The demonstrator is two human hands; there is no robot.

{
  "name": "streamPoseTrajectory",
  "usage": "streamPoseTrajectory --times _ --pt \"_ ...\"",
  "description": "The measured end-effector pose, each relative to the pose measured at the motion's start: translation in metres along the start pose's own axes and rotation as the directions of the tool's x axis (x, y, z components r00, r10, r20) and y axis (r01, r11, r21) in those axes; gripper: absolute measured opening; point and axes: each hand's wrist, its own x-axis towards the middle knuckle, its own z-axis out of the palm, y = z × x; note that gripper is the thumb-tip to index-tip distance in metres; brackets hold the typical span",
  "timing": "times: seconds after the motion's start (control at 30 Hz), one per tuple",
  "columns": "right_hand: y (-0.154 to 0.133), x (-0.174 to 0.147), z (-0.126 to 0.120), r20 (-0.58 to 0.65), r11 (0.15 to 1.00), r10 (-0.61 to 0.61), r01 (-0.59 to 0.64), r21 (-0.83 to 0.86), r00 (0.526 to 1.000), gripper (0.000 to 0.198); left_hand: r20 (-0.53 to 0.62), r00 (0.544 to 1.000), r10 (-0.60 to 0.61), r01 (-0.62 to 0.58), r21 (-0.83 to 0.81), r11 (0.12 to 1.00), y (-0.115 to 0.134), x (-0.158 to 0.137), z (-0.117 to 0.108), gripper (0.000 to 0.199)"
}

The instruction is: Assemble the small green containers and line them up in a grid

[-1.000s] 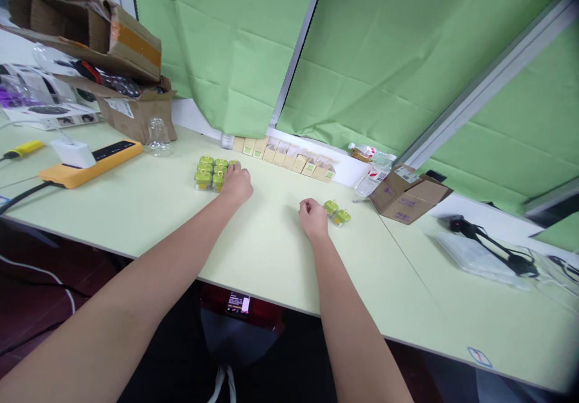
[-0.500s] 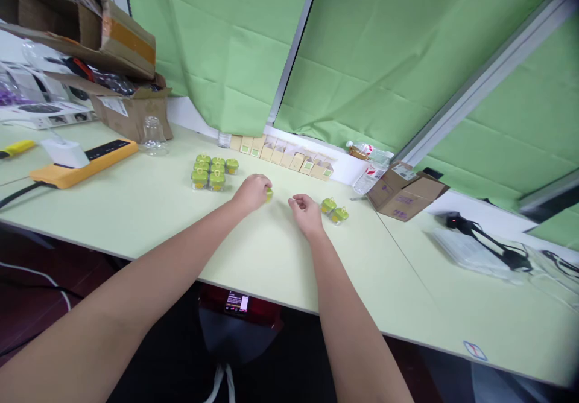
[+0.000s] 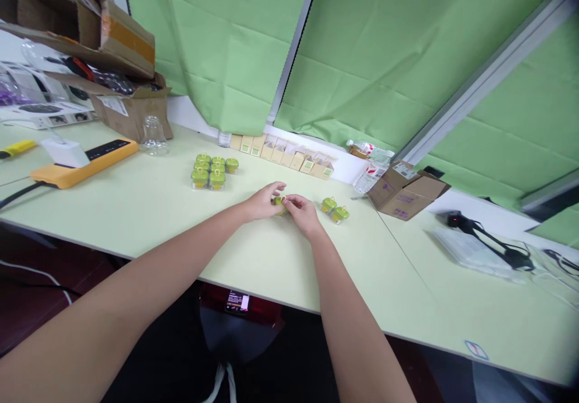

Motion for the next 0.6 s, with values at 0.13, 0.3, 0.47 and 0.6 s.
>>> streamPoseTrajectory --times 0.13,0.3,0.47,0.6 --pt "-0.002 0.000 0.003 -0.018 0.993 0.036 -0.034 0.117 0.999 0.028 0.096 0.995 -0.037 0.032 0.055 0.998 -0.003 -0.004 0.001 0.071" --pt "-0.006 0.003 -0.003 -0.182 0.878 0.215 -0.109 0.465 0.960 0.023 0.065 0.997 -0.049 0.045 0.061 0.997 -0.005 -0.001 -0.001 0.072" --pt "-0.004 0.008 -0.014 -0.261 0.742 0.465 -0.213 0.636 0.846 0.013 -0.078 0.995 -0.066 0.085 0.264 0.961 -0.017 0.005 -0.015 0.051" --pt "0.000 0.007 -0.014 -0.207 0.783 0.414 -0.232 0.577 0.886 0.021 -0.167 0.979 -0.113 0.178 0.446 0.877 -0.029 0.009 -0.030 0.044"
